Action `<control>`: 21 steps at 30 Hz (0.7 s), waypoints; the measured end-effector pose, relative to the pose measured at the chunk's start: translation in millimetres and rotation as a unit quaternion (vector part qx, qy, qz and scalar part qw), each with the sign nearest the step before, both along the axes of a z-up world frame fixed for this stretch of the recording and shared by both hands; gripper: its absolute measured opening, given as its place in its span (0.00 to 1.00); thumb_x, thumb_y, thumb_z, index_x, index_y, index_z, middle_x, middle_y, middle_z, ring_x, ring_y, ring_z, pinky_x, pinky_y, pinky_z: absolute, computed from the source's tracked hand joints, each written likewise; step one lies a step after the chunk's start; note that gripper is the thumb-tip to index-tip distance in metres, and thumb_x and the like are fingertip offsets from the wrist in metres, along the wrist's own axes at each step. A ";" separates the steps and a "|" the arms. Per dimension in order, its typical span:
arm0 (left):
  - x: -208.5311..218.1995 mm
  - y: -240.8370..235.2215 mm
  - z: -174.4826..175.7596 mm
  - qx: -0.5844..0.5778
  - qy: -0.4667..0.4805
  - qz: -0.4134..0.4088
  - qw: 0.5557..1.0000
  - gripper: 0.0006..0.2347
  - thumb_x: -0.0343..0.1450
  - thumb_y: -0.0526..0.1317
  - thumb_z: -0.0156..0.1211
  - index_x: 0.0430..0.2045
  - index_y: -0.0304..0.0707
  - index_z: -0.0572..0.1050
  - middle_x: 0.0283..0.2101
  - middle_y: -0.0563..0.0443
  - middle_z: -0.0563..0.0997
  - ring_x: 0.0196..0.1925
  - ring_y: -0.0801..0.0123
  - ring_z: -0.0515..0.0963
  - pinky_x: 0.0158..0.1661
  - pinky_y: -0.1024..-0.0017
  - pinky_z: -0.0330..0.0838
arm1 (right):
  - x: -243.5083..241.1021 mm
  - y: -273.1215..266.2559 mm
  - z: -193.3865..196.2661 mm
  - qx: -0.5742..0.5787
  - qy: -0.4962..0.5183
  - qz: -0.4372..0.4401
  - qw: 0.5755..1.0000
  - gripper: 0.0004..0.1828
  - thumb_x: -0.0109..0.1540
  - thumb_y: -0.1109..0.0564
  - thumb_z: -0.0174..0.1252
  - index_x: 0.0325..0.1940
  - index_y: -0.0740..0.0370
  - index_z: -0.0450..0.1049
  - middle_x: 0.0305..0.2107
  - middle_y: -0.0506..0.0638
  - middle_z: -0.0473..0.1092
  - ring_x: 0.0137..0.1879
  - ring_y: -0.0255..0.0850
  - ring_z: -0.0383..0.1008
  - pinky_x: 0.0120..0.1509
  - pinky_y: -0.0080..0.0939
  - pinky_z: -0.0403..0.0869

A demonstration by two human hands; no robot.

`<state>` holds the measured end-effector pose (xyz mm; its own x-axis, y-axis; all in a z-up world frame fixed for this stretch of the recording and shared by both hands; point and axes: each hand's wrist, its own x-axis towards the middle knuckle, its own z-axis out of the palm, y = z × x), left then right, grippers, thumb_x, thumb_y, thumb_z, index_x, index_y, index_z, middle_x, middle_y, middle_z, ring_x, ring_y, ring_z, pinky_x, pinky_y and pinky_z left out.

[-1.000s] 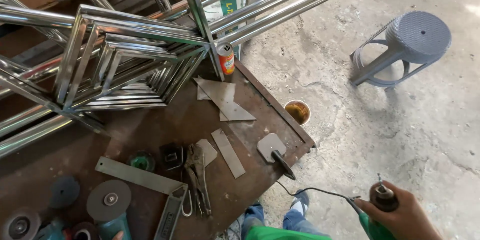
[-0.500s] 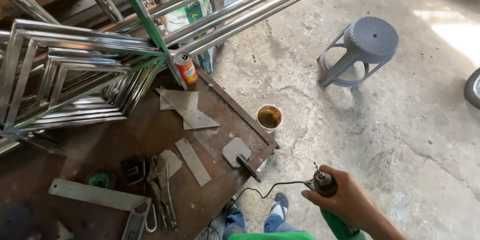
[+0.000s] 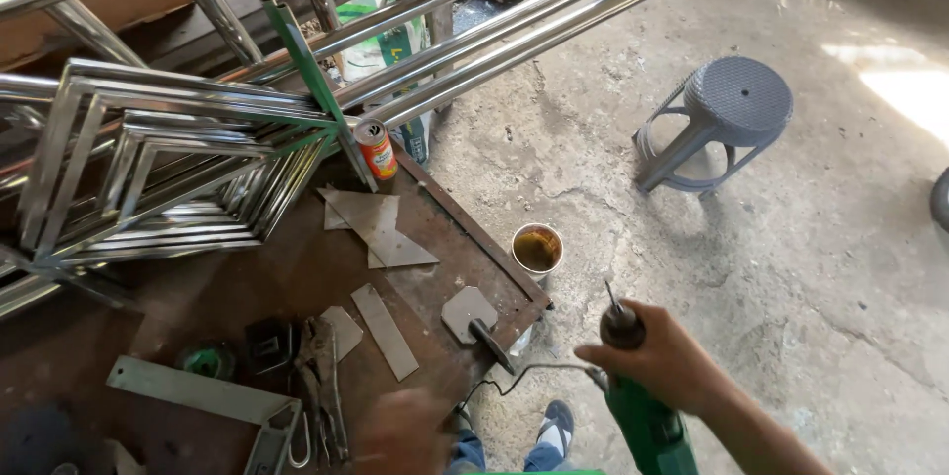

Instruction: The person uses a green electric drill to drill into a small metal plate resting on a workbench beside a stainless steel railing frame. They reposition the plate, drill several holes, briefly handle an angle grinder, plug in the drill's power cord, and continue drilling while steadying the plate by hand.

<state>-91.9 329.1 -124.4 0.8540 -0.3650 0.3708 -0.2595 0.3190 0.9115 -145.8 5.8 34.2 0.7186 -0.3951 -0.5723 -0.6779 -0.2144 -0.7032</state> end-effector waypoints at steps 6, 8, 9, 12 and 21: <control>-22.8 -123.0 118.4 0.288 -0.558 -0.150 0.764 0.22 0.78 0.46 0.64 0.65 0.53 0.64 0.69 0.42 0.67 0.70 0.48 0.70 0.69 0.42 0.63 | 55.7 2.8 33.5 0.153 0.054 -0.035 0.986 0.20 0.54 0.55 0.72 0.36 0.73 0.72 0.23 0.61 0.72 0.24 0.49 0.72 0.30 0.45 0.76; -26.7 -144.7 134.0 0.287 -0.652 -0.045 0.700 0.25 0.77 0.52 0.67 0.67 0.55 0.63 0.70 0.54 0.69 0.76 0.66 0.67 0.77 0.58 0.64 | 70.4 10.6 41.0 0.179 0.056 -0.039 0.981 0.20 0.54 0.55 0.72 0.36 0.73 0.72 0.22 0.60 0.72 0.24 0.48 0.73 0.30 0.45 0.74; -31.1 -154.5 134.4 0.252 -0.604 -0.147 0.742 0.21 0.79 0.44 0.58 0.66 0.43 0.63 0.63 0.40 0.74 0.73 0.50 0.72 0.76 0.44 0.66 | 74.3 15.2 41.5 0.172 0.078 -0.015 0.982 0.20 0.53 0.55 0.73 0.37 0.72 0.72 0.24 0.60 0.71 0.26 0.47 0.73 0.31 0.45 0.76; -37.1 -167.6 122.9 0.210 -0.541 -0.244 0.777 0.15 0.79 0.36 0.52 0.61 0.34 0.68 0.54 0.31 0.79 0.64 0.40 0.79 0.73 0.29 0.69 | 82.2 20.6 33.5 0.159 0.125 0.037 0.979 0.23 0.55 0.51 0.70 0.44 0.70 0.72 0.28 0.59 0.73 0.28 0.47 0.75 0.33 0.44 0.78; 55.7 -140.7 176.0 0.214 -0.073 -0.133 0.965 0.29 0.53 0.37 0.77 0.47 0.38 0.69 0.43 0.45 0.81 0.43 0.56 0.83 0.53 0.59 0.72 | 35.4 -61.7 72.4 0.146 0.005 0.231 0.962 0.45 0.57 0.27 0.51 0.73 0.51 0.64 0.64 0.54 0.75 0.67 0.48 0.78 0.69 0.57 0.77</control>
